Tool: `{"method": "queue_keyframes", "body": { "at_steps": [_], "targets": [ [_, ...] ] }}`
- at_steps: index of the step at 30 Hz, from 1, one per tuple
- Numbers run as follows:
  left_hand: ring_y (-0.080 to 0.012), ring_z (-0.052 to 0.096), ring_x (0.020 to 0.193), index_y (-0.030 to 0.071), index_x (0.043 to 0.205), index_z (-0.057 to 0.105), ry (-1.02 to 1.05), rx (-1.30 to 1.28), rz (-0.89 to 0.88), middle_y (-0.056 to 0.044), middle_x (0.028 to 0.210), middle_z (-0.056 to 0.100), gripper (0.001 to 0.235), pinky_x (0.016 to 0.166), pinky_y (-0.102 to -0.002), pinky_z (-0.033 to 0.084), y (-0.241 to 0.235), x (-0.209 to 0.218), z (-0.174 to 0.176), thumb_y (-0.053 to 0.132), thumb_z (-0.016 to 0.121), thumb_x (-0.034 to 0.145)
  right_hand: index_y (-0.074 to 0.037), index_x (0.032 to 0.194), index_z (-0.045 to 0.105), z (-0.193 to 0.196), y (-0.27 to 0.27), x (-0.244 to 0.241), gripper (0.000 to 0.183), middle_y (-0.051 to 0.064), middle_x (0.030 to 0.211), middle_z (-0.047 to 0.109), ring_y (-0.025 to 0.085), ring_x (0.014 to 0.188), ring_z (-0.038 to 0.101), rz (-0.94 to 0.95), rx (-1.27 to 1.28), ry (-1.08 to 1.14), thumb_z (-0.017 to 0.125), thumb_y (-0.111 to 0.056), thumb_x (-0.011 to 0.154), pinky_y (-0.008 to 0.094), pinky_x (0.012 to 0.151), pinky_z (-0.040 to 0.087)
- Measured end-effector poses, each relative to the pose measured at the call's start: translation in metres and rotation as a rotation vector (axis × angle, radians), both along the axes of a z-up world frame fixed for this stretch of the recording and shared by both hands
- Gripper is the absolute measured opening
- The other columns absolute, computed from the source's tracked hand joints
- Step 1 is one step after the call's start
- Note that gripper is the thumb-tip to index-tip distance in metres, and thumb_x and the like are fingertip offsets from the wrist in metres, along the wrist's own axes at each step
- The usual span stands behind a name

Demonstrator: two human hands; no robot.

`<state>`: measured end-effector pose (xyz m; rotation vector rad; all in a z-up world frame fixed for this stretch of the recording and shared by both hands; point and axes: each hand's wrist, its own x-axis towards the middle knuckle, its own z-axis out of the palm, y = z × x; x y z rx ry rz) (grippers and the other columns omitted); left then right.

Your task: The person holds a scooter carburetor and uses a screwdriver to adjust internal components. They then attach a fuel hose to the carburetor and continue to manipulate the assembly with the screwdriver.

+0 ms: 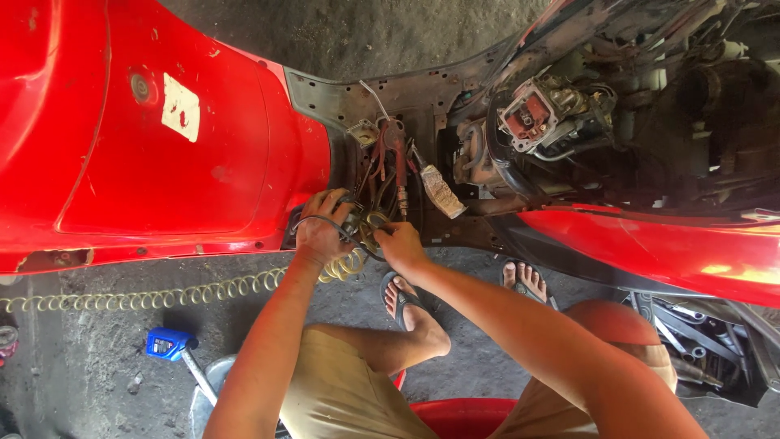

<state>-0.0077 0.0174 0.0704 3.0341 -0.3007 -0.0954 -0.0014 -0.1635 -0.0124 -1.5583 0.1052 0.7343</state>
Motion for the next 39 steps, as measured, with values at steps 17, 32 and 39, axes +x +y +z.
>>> {"method": "queue_keyframes", "body": {
  "at_steps": [17,32,39],
  "targets": [
    [-0.0382,0.053,0.123,0.009,0.109,0.065,-0.087,-0.136,-0.115,-0.01,0.123,0.062,0.073,0.103,-0.052,0.045,0.007,0.003,-0.004,0.023,0.084,0.04,0.009,0.092,0.074,-0.007,0.002,0.002,0.027,0.008,0.063,0.064,0.011,0.059,0.052,0.032,0.097,-0.028,0.064,-0.016,0.096,0.035,0.052,0.043],
    [-0.0374,0.058,0.119,0.013,0.1,0.067,-0.263,-0.232,-0.088,-0.007,0.113,0.065,0.051,0.098,-0.053,0.046,0.006,0.004,-0.01,0.023,0.082,0.052,0.002,0.102,0.076,-0.014,-0.002,0.006,0.023,-0.001,0.073,0.064,0.008,0.061,0.051,-0.027,0.243,0.26,0.065,-0.018,0.098,0.029,0.053,0.043],
    [-0.039,0.06,0.115,0.01,0.1,0.068,-0.281,-0.249,-0.102,-0.008,0.112,0.065,0.048,0.096,-0.052,0.05,0.007,0.007,-0.011,0.022,0.083,0.056,0.0,0.103,0.076,-0.015,-0.003,0.007,0.024,-0.002,0.075,0.065,0.007,0.062,0.053,-0.002,0.234,0.274,0.064,-0.02,0.099,0.027,0.053,0.044]
  ]
}}
